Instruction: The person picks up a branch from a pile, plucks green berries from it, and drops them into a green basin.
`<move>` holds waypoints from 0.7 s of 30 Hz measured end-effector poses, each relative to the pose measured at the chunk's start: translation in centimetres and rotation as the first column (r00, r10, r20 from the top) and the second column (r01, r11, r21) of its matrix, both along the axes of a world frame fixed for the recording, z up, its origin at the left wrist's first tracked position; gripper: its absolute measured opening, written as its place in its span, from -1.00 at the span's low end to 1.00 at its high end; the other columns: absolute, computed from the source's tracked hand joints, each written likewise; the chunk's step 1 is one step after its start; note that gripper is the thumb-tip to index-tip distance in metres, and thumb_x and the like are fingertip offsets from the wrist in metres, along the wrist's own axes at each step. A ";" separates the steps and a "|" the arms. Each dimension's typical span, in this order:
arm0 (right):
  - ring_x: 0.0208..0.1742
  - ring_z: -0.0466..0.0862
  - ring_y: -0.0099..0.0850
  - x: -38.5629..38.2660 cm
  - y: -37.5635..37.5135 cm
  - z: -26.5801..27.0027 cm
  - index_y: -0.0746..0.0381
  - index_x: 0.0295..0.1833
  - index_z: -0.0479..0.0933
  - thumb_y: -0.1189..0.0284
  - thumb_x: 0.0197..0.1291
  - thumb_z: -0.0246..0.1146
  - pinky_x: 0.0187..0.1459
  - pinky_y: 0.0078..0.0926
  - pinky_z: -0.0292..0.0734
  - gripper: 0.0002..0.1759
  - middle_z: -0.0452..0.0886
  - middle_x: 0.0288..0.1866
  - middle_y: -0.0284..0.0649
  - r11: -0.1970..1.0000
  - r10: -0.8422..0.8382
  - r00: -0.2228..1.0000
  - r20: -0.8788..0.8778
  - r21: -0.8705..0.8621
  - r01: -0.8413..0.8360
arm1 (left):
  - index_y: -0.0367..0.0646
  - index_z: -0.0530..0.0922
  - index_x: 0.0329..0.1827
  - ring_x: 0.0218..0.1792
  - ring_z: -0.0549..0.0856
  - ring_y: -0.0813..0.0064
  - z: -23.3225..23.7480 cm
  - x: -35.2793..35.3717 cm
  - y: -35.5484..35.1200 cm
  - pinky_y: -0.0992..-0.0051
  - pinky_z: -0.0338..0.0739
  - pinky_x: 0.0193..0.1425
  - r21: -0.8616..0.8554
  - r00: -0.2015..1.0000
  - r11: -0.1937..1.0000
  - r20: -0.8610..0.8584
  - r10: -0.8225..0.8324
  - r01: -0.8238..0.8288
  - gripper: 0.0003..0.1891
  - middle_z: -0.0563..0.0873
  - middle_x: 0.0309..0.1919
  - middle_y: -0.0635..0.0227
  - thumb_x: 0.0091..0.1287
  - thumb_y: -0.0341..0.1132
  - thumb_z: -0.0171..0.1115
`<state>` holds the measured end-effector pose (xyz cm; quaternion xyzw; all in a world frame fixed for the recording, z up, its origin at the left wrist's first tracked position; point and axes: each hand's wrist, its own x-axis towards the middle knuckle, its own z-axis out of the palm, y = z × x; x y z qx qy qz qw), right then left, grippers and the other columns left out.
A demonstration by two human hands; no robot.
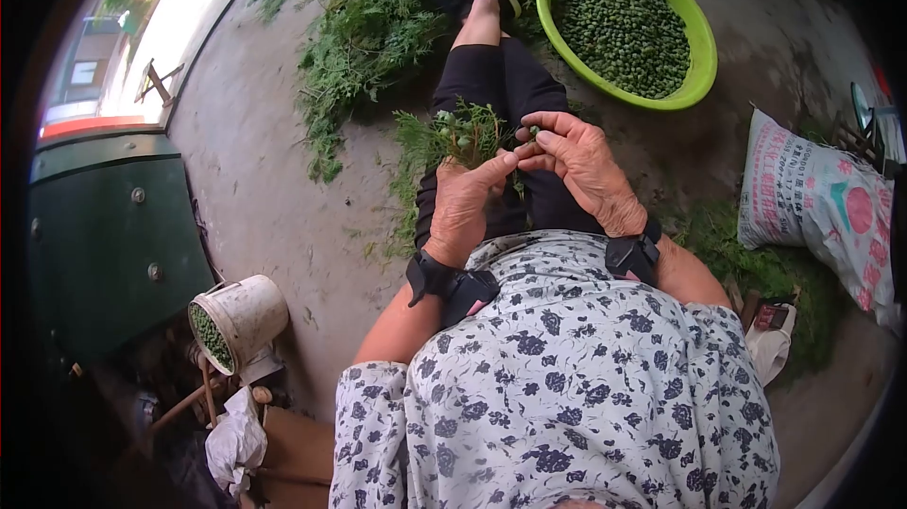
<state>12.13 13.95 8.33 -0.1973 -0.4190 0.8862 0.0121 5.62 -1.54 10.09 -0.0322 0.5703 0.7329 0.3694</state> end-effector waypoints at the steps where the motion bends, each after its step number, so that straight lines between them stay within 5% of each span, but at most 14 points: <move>1: -0.17 0.66 -0.42 0.0 -0.2 0.0 0.44 0.10 0.43 0.58 0.30 0.06 -0.13 -0.52 0.65 -0.72 0.57 -0.08 -0.11 1.000 0.003 1.000 -0.007 0.027 -0.003 | -0.21 0.63 -0.27 -0.50 0.48 0.73 0.1 -0.1 0.2 0.67 0.31 -0.44 -0.007 1.000 1.000 0.012 0.013 -0.013 -0.86 0.64 -0.44 0.52 0.14 -0.40 0.37; 9: -0.25 0.67 -0.50 0.0 -0.9 0.0 0.44 0.06 0.47 0.57 0.28 0.13 -0.22 -0.61 0.64 -0.73 0.62 -0.16 -0.16 0.988 0.049 0.999 0.013 0.147 -0.050 | -0.20 0.61 -0.31 -0.56 0.47 0.73 -0.2 0.0 0.7 0.67 0.28 -0.51 -0.041 0.997 0.996 -0.012 0.082 -0.082 -0.90 0.62 -0.51 0.53 0.12 -0.48 0.33; 16: -0.25 0.64 -0.40 0.4 0.5 -1.8 0.40 0.03 0.41 0.52 0.29 0.12 -0.25 -0.50 0.63 -0.76 0.55 -0.21 -0.16 0.994 -0.105 0.985 0.138 -0.017 0.109 | -0.15 0.55 -0.41 -0.59 0.44 0.72 -0.9 -0.1 -0.3 0.66 0.25 -0.54 -0.050 1.000 0.998 0.000 0.030 -0.030 -0.88 0.53 -0.57 0.57 0.09 -0.55 0.33; 21: -0.18 0.61 -0.31 0.8 3.0 -3.5 0.38 0.03 0.39 0.53 0.26 0.13 -0.16 -0.37 0.61 -0.74 0.53 -0.20 -0.13 0.975 -0.140 0.967 0.215 -0.141 0.172 | -0.22 0.57 -0.30 -0.56 0.46 0.68 -0.7 -0.2 -1.1 0.61 0.32 -0.47 -0.029 0.997 0.997 0.015 -0.069 0.070 -0.93 0.61 -0.49 0.47 0.18 -0.46 0.26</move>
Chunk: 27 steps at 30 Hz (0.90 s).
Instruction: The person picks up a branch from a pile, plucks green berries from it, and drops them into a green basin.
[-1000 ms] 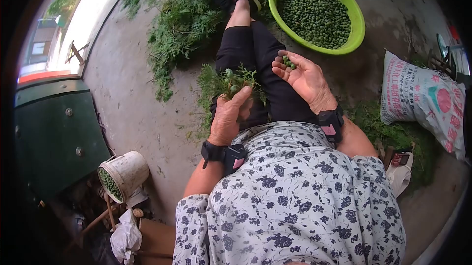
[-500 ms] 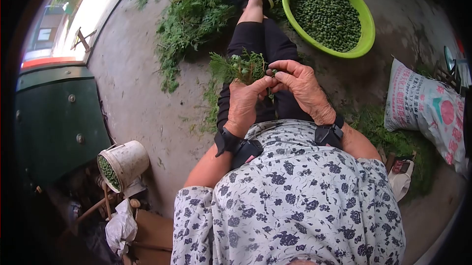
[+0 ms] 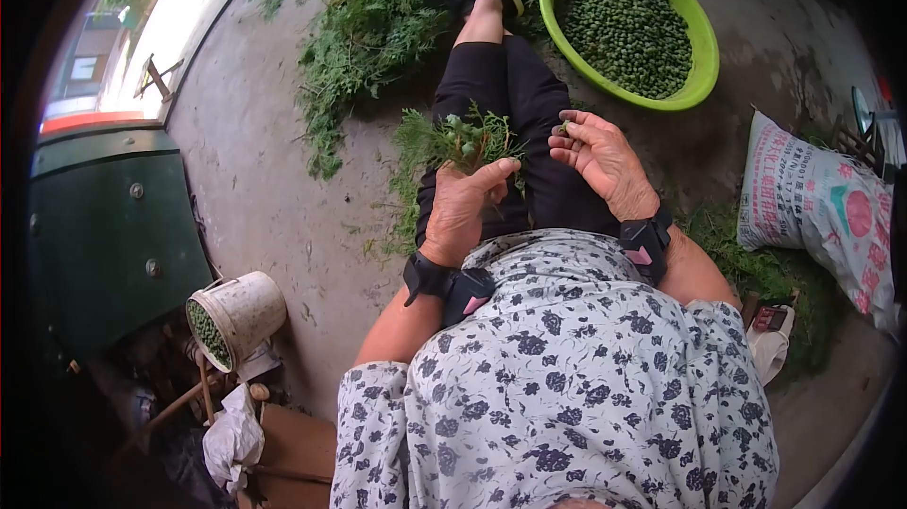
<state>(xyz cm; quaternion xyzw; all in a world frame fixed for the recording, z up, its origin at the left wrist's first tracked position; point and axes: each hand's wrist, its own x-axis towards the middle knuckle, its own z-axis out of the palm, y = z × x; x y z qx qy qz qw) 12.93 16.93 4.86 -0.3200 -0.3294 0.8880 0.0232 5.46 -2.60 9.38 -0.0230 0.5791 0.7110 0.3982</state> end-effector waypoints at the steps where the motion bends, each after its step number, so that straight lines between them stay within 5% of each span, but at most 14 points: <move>1: -0.16 0.60 -0.26 -0.5 1.5 -0.1 0.39 0.03 0.38 0.56 0.24 0.12 -0.13 -0.33 0.61 -0.75 0.53 -0.19 -0.10 0.997 -0.065 0.997 -0.034 -0.040 0.064 | -0.24 0.57 -0.26 -0.55 0.47 0.67 0.0 0.0 -0.2 0.60 0.35 -0.45 0.020 0.999 0.999 0.011 -0.038 0.038 -0.90 0.64 -0.45 0.43 0.21 -0.43 0.24; 3: -0.10 0.59 -0.19 -2.1 5.3 0.2 0.43 0.06 0.31 0.53 0.28 0.11 -0.01 -0.29 0.59 -0.71 0.50 -0.13 0.01 0.939 -0.331 0.936 -0.121 -0.141 0.314 | -0.28 0.55 -0.16 -0.49 0.50 0.64 0.7 0.1 -0.2 0.58 0.40 -0.37 0.065 0.998 0.997 0.047 -0.034 0.031 -0.83 0.69 -0.32 0.31 0.26 -0.39 0.16; 5: 0.20 0.44 -0.01 -2.9 9.0 2.0 0.51 0.36 -0.12 0.41 0.37 0.05 0.24 -0.14 0.42 -0.34 0.28 0.20 0.23 0.870 -0.466 0.864 -0.193 -0.279 0.407 | -0.33 0.55 -0.10 -0.45 0.53 0.62 1.0 0.2 -0.2 0.58 0.44 -0.31 0.134 0.996 0.991 0.084 -0.030 0.019 -0.78 0.71 -0.24 0.24 0.29 -0.37 0.11; 7: 0.28 0.36 0.03 -2.6 12.6 0.7 0.49 0.42 -0.30 0.40 0.40 0.00 0.30 -0.09 0.35 -0.25 0.15 0.30 0.27 0.865 -0.435 0.834 -0.340 -0.415 0.283 | -0.38 0.57 -0.07 -0.43 0.57 0.59 1.1 0.2 0.0 0.58 0.47 -0.29 0.229 0.992 0.973 0.125 -0.031 0.002 -0.74 0.71 -0.20 0.21 0.30 -0.37 0.09; 10: 0.31 0.32 0.06 -2.2 13.4 0.0 0.47 0.43 -0.36 0.38 0.40 -0.01 0.34 -0.09 0.30 -0.22 0.09 0.33 0.26 0.846 -0.485 0.806 -0.339 -0.418 0.333 | -0.36 0.54 -0.04 -0.40 0.58 0.56 0.7 0.1 -0.2 0.55 0.48 -0.26 0.229 0.987 0.973 0.155 -0.033 -0.004 -0.75 0.70 -0.18 0.15 0.31 -0.38 0.08; 13: 0.21 0.44 -0.04 -1.8 12.5 0.8 0.47 0.42 -0.12 0.38 0.38 0.04 0.25 -0.17 0.43 -0.32 0.26 0.27 0.19 0.861 -0.500 0.805 -0.318 -0.284 0.422 | -0.32 0.46 -0.01 -0.42 0.58 0.56 0.2 0.1 -0.2 0.54 0.48 -0.26 0.187 0.984 0.982 0.178 -0.022 -0.012 -0.76 0.69 -0.16 0.09 0.31 -0.40 0.05; 16: 0.06 0.57 -0.22 -1.3 9.0 2.9 0.44 0.31 0.21 0.41 0.35 0.10 0.10 -0.30 0.55 -0.49 0.49 0.08 0.03 0.954 -0.200 0.941 -0.273 0.165 0.251 | -0.30 0.46 -0.02 -0.47 0.58 0.55 0.1 0.2 -0.2 0.56 0.50 -0.32 0.185 0.977 0.983 0.210 -0.038 -0.002 -0.79 0.69 -0.23 0.14 0.33 -0.41 0.08; 17: -0.06 0.62 -0.39 -1.4 7.0 4.4 0.38 0.13 0.43 0.43 0.30 0.17 -0.02 -0.43 0.59 -0.65 0.61 -0.12 -0.16 0.967 -0.073 0.959 -0.274 0.216 0.136 | -0.28 0.46 -0.02 -0.48 0.58 0.55 0.2 0.3 -0.1 0.56 0.51 -0.33 0.178 0.978 0.984 0.206 -0.040 0.003 -0.79 0.68 -0.26 0.16 0.33 -0.42 0.09; 21: -0.11 0.56 -0.56 -2.5 0.5 5.2 0.32 0.08 0.48 0.40 0.25 0.25 -0.06 -0.59 0.49 -0.67 0.60 -0.14 -0.27 0.810 0.316 0.935 -0.162 0.559 -0.176 | -0.25 0.47 -0.01 -0.47 0.59 0.55 0.5 0.5 0.5 0.57 0.52 -0.34 0.120 0.984 0.990 0.148 -0.095 0.078 -0.80 0.66 -0.33 0.26 0.33 -0.43 0.11; 27: -0.23 0.54 -0.63 -2.8 -2.8 4.1 0.31 -0.18 0.54 0.55 0.12 0.27 -0.16 -0.64 0.48 -0.86 0.60 -0.27 -0.35 0.729 0.267 0.956 -0.124 0.675 -0.115 | -0.22 0.48 0.03 -0.37 0.61 0.58 0.7 0.6 0.4 0.58 0.52 -0.32 0.119 0.995 0.991 0.060 -0.076 0.068 -0.78 0.64 -0.29 0.34 0.35 -0.43 0.11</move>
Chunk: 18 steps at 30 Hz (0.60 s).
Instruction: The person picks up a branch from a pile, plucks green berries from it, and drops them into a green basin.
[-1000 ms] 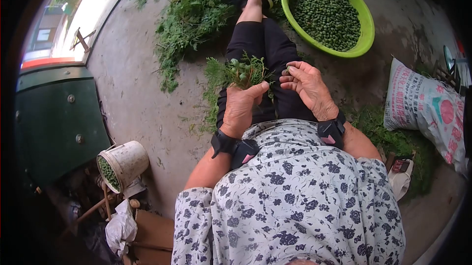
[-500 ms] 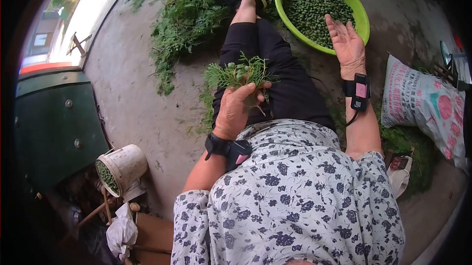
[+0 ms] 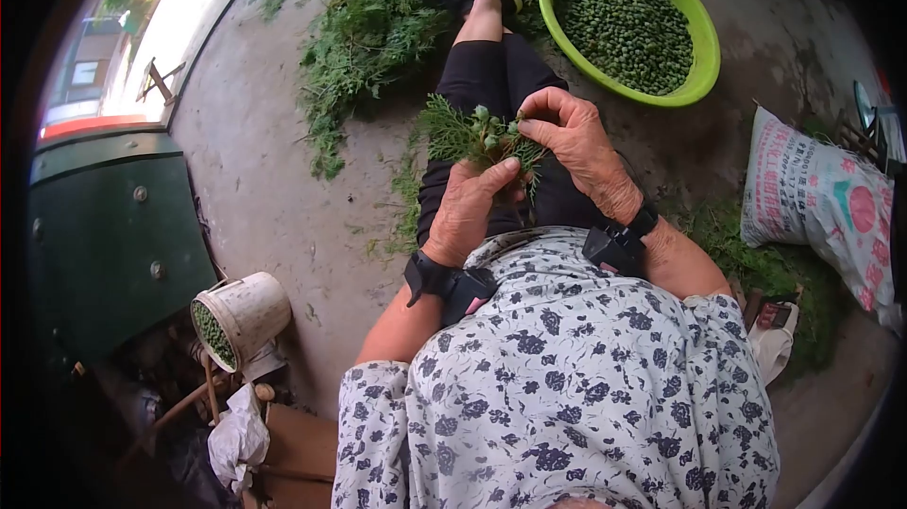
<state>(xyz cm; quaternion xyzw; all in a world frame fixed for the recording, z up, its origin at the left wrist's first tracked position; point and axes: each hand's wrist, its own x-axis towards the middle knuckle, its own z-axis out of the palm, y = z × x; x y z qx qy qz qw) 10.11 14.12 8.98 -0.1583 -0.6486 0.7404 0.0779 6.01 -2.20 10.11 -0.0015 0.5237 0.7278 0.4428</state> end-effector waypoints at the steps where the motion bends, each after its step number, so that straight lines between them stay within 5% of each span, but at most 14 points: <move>1: -0.25 0.54 -0.64 0.2 0.1 0.2 0.31 -0.21 0.55 0.58 0.11 0.27 -0.18 -0.65 0.48 -0.88 0.60 -0.30 -0.36 0.999 -0.019 1.000 0.000 0.039 0.019 | -0.22 0.48 0.04 -0.36 0.61 0.57 0.0 0.0 0.0 0.58 0.52 -0.32 -0.007 0.999 0.999 0.012 0.034 -0.034 -0.78 0.64 -0.28 0.35 0.35 -0.43 0.11; 8: -0.23 0.55 -0.57 1.5 0.5 1.3 0.29 -0.27 0.54 0.67 0.00 0.26 -0.14 -0.60 0.46 -0.86 0.60 -0.37 -0.35 0.954 0.134 0.975 -0.178 0.290 -0.078 | -0.24 0.49 0.00 -0.24 0.64 0.48 -0.4 -0.3 0.2 0.45 0.63 -0.19 0.051 0.970 0.980 0.164 0.182 -0.193 -0.81 0.63 -0.18 0.30 0.35 -0.50 0.06; 13: -0.21 0.58 -0.32 1.9 0.6 1.8 0.26 -0.29 0.64 0.59 -0.06 0.35 -0.11 -0.46 0.50 -0.85 0.66 -0.27 -0.22 0.784 0.325 0.922 -0.210 0.605 -0.139 | -0.22 0.50 -0.05 -0.24 0.64 0.48 -0.7 -0.7 0.0 0.43 0.63 -0.17 0.033 0.936 0.961 0.238 0.261 -0.276 -0.83 0.63 -0.18 0.32 0.31 -0.52 0.11; 18: -0.22 0.60 -0.36 2.0 0.3 1.9 0.24 -0.23 0.66 0.55 0.01 0.33 -0.14 -0.49 0.52 -0.85 0.67 -0.30 -0.22 0.780 0.365 0.896 -0.254 0.608 -0.146 | -0.17 0.53 -0.06 -0.20 0.66 0.48 -1.8 -0.8 -0.1 0.42 0.62 -0.16 0.016 0.951 0.965 0.174 0.255 -0.261 -0.78 0.66 -0.20 0.36 0.24 -0.52 0.23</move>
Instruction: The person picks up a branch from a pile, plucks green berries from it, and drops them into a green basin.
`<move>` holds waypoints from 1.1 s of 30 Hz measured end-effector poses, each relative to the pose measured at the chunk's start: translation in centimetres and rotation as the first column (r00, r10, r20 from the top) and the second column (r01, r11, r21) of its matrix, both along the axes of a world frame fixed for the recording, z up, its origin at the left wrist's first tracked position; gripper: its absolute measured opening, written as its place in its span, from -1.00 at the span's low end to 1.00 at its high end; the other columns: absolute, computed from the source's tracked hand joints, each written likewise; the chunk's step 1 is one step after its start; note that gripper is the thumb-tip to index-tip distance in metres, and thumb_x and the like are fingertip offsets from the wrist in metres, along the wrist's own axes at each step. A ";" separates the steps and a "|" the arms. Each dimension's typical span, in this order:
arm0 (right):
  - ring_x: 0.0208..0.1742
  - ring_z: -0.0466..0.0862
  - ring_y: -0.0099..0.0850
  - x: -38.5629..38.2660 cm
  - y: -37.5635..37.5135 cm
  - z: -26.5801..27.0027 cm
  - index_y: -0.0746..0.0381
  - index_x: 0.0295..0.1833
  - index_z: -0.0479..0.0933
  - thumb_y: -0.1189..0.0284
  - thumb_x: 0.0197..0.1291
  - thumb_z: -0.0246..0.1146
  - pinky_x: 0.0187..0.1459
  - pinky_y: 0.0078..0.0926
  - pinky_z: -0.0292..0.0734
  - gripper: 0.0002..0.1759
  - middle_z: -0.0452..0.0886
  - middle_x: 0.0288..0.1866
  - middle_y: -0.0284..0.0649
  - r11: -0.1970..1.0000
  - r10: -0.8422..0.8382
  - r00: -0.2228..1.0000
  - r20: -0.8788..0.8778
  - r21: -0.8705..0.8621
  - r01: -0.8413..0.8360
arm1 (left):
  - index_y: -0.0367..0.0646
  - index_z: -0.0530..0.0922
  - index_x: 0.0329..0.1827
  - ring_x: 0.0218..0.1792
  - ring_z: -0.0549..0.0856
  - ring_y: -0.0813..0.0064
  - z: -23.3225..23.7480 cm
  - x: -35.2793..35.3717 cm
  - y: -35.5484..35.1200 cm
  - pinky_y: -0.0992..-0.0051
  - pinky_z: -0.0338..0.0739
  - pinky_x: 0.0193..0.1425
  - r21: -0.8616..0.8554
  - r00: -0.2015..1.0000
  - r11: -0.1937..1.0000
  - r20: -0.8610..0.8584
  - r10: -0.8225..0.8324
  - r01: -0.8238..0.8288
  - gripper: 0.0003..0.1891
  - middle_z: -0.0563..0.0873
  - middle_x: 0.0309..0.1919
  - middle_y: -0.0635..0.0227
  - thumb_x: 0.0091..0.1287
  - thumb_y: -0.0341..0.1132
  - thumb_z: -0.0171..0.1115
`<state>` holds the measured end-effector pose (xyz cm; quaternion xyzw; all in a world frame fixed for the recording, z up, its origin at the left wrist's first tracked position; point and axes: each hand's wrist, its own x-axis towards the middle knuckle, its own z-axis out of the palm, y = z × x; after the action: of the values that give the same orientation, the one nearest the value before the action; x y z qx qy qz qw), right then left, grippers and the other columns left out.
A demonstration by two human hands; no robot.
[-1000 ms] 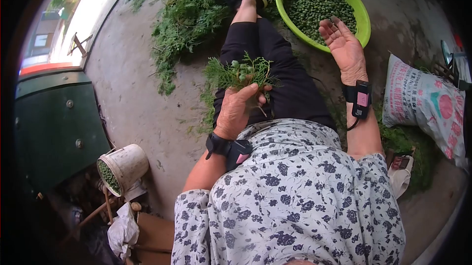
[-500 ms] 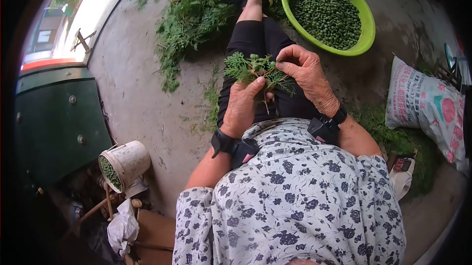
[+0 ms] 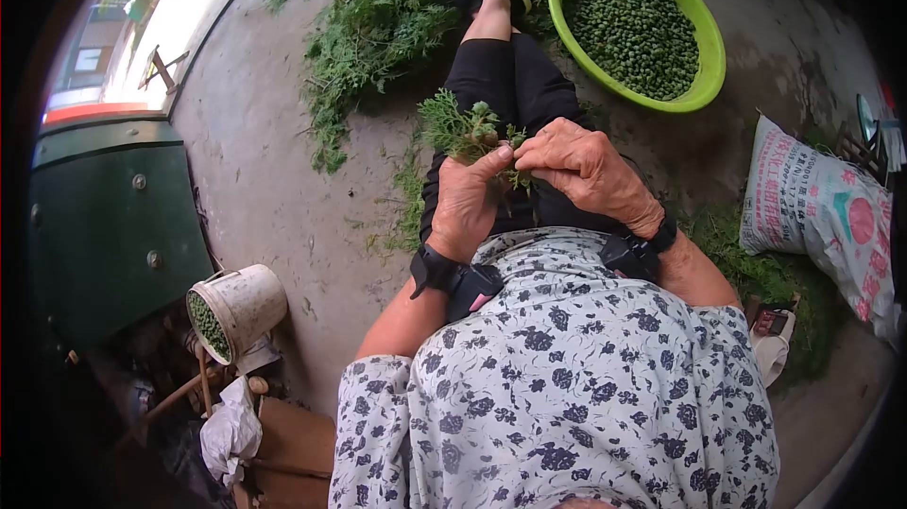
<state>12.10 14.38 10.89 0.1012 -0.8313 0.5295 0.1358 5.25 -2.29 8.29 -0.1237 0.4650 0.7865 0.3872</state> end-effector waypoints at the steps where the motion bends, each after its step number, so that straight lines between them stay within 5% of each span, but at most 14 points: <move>1: -0.24 0.61 -0.39 0.0 0.0 0.1 0.24 -0.22 0.66 0.54 0.04 0.32 -0.16 -0.52 0.52 -0.86 0.67 -0.30 -0.22 1.000 0.007 1.000 -0.012 0.001 -0.007 | -0.16 0.53 -0.07 -0.21 0.66 0.49 -0.1 0.0 0.0 0.43 0.62 -0.17 -0.002 1.000 1.000 -0.016 -0.006 0.006 -0.77 0.66 -0.21 0.38 0.22 -0.52 0.26; 4: -0.33 0.60 -0.52 0.4 0.2 0.4 0.27 -0.21 0.65 0.52 0.11 0.31 -0.21 -0.61 0.50 -0.88 0.68 -0.29 -0.25 0.967 -0.074 0.942 0.327 -0.208 0.148 | -0.15 0.54 -0.10 -0.23 0.65 0.51 0.8 0.1 0.0 0.45 0.61 -0.19 0.006 1.000 1.000 -0.004 0.006 -0.006 -0.76 0.66 -0.24 0.40 0.18 -0.54 0.28; 7: -0.40 0.55 -0.62 0.1 0.0 -0.2 0.30 -0.20 0.64 0.49 0.12 0.33 -0.29 -0.67 0.47 -0.86 0.66 -0.33 -0.29 0.888 -0.191 0.896 0.401 -0.318 0.332 | -0.14 0.49 -0.16 -0.28 0.64 0.52 1.6 0.1 0.3 0.45 0.56 -0.21 -0.035 0.999 0.999 -0.036 -0.015 0.014 -0.76 0.63 -0.29 0.42 0.14 -0.55 0.31; 16: -0.35 0.55 -0.62 -0.3 -0.2 -0.7 0.33 -0.22 0.63 0.45 0.13 0.32 -0.29 -0.63 0.46 -0.83 0.61 -0.37 -0.31 0.959 -0.102 0.928 0.357 -0.213 0.188 | -0.17 0.42 -0.14 -0.32 0.63 0.54 1.9 0.2 0.5 0.59 0.46 -0.30 -0.088 0.988 0.995 -0.139 -0.062 0.050 -0.70 0.62 -0.31 0.36 0.11 -0.58 0.30; 25: -0.28 0.53 -0.66 0.1 -0.5 -2.2 0.37 -0.19 0.61 0.44 0.17 0.29 -0.19 -0.65 0.45 -0.80 0.64 -0.33 -0.39 0.737 0.122 0.826 0.550 -0.608 0.296 | -0.21 0.39 -0.13 -0.32 0.60 0.59 1.6 0.6 0.5 0.62 0.45 -0.28 -0.038 0.982 0.999 -0.189 -0.031 0.024 -0.66 0.61 -0.33 0.34 0.07 -0.60 0.30; 33: -0.24 0.56 -0.60 0.1 2.0 -2.2 0.36 -0.16 0.61 0.46 0.19 0.25 -0.14 -0.65 0.46 -0.81 0.62 -0.24 -0.34 0.902 -0.057 0.824 0.564 -0.324 0.285 | -0.19 0.45 -0.09 -0.30 0.62 0.57 0.8 0.3 -0.3 0.59 0.48 -0.23 -0.061 0.971 0.994 -0.215 -0.102 0.090 -0.70 0.64 -0.29 0.37 0.15 -0.53 0.33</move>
<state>12.22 16.40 8.72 -0.1584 -0.7169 0.6778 -0.0389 5.52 -2.58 9.08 -0.0239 0.5301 0.7635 0.3681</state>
